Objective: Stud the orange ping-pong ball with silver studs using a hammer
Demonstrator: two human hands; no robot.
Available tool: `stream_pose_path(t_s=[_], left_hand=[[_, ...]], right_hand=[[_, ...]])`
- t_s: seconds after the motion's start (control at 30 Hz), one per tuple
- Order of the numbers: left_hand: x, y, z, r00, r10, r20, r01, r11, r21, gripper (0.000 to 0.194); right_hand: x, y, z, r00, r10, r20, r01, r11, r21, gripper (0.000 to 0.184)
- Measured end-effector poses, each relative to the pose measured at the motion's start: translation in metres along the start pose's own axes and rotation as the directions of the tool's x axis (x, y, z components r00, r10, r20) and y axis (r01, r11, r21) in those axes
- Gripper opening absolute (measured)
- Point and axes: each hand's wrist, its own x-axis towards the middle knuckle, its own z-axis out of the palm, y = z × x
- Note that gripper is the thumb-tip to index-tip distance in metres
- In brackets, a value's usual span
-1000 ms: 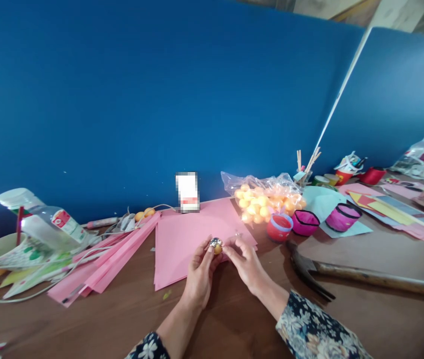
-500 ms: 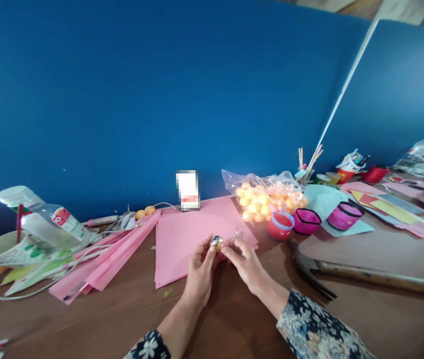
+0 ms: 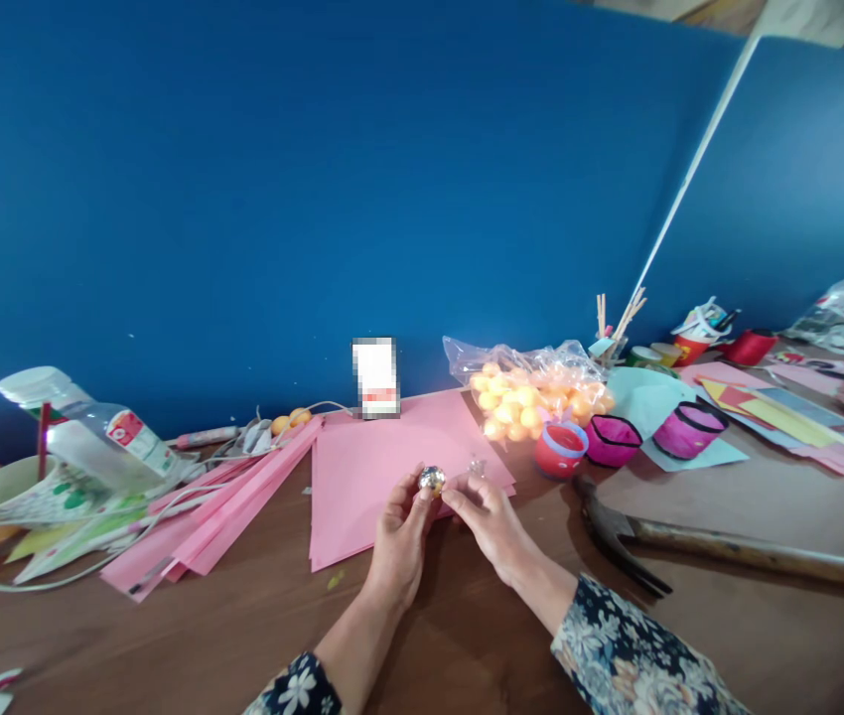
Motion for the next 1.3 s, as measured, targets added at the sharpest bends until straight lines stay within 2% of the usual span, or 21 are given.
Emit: stream_pose_path(t_s=[0.5, 1.3], left_hand=[[-0.0004, -0.0002, 0.0, 1.0, 0.012, -0.019, -0.011, 0.999, 0.044, 0.041], [-0.001, 0.0008, -0.0001, 1.0, 0.006, -0.009, -0.006, 1.0, -0.003, 0.041]], right_hand=[[0.0013, 0.0024, -0.0007, 1.0, 0.003, 0.014, -0.002, 0.999, -0.034, 0.023], [0.0016, 0.0059, -0.0016, 0.999, -0.007, 0.045, 0.009, 0.999, -0.049, 0.027]])
